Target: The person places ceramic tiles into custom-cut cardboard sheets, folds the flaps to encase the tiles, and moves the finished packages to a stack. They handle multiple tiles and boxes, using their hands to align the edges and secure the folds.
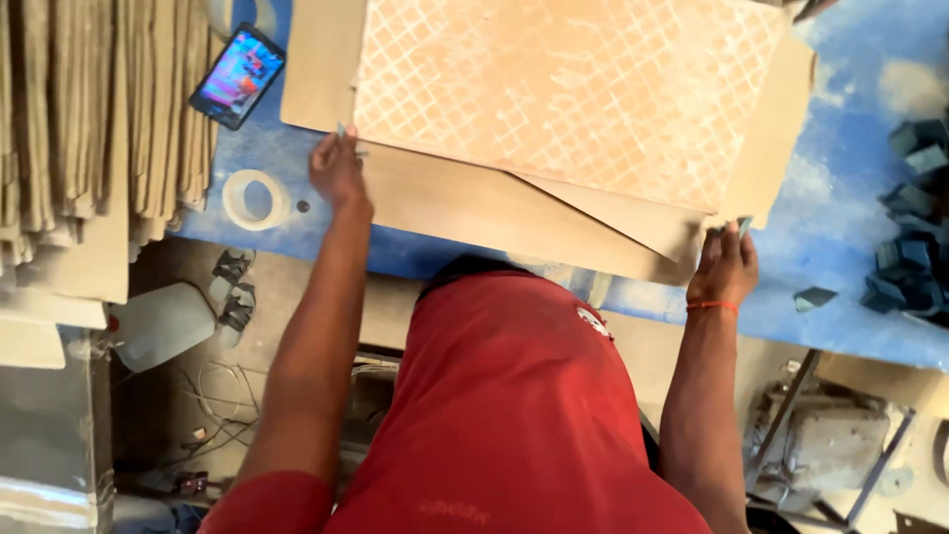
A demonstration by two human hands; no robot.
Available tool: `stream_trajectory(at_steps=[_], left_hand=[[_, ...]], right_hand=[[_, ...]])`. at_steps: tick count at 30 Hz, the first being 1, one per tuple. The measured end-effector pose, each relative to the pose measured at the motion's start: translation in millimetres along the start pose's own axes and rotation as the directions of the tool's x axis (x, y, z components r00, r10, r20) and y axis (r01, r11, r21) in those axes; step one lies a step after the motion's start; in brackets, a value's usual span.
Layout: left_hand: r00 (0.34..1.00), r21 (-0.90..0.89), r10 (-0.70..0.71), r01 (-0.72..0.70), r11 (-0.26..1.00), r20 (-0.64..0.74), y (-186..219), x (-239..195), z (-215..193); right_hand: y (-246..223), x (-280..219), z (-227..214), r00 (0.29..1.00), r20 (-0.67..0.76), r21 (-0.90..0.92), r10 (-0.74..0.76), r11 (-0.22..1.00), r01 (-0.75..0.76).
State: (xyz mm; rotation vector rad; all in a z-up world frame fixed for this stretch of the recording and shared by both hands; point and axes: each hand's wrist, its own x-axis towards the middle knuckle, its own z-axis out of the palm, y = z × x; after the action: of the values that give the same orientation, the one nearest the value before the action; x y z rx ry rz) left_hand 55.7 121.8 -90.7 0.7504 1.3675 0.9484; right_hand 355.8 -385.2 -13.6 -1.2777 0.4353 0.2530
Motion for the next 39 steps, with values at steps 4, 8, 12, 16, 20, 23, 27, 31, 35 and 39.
stream_trajectory(at_steps=[4,8,12,16,20,23,27,31,35,39], left_hand=[[0.996,0.002,0.025,-0.025,1.000,-0.088,-34.2,25.7,-8.9],[0.997,0.128,-0.077,0.073,0.989,0.030,-38.9,38.2,1.8],[1.000,0.193,0.005,-0.008,0.981,0.016,-47.7,49.0,13.5],[0.997,0.140,-0.054,0.047,0.989,0.046,-49.7,55.4,7.6],[0.981,0.040,-0.151,0.147,0.988,0.124,-33.1,47.8,3.8],[0.949,0.037,-0.254,0.251,0.967,0.186,-1.6,33.6,-4.8],[0.917,0.025,-0.362,0.363,0.932,0.166,29.9,15.7,3.3],[0.929,-0.025,-0.364,0.366,0.930,0.060,8.5,33.2,-10.2],[0.955,0.239,-0.296,0.285,0.928,0.013,12.2,36.5,-17.8],[0.992,0.721,-0.117,0.118,0.683,-0.051,21.6,58.1,-23.1]], right_hand=[[34.3,19.1,-6.4,0.999,-0.029,0.021,0.037,0.999,-0.036],[57.4,37.5,-1.5,1.000,-0.009,-0.003,0.007,1.000,-0.007],[77.2,50.9,-2.5,0.997,-0.078,0.052,0.006,0.999,-0.002],[82.2,51.7,-8.1,0.999,-0.042,0.178,-0.005,0.984,0.013],[81.6,50.6,-3.0,0.994,-0.074,0.205,-0.083,0.974,0.097],[78.0,44.8,4.9,0.992,-0.085,0.199,-0.089,0.974,0.105],[66.4,36.9,18.7,0.960,-0.271,0.253,0.072,0.967,-0.001],[80.3,60.1,-14.7,0.999,-0.004,0.221,-0.049,0.974,0.049],[64.1,78.4,-42.8,0.972,-0.199,-0.100,0.125,0.984,-0.147],[49.2,107.7,-67.4,0.985,-0.158,-0.572,0.068,0.807,-0.148]])
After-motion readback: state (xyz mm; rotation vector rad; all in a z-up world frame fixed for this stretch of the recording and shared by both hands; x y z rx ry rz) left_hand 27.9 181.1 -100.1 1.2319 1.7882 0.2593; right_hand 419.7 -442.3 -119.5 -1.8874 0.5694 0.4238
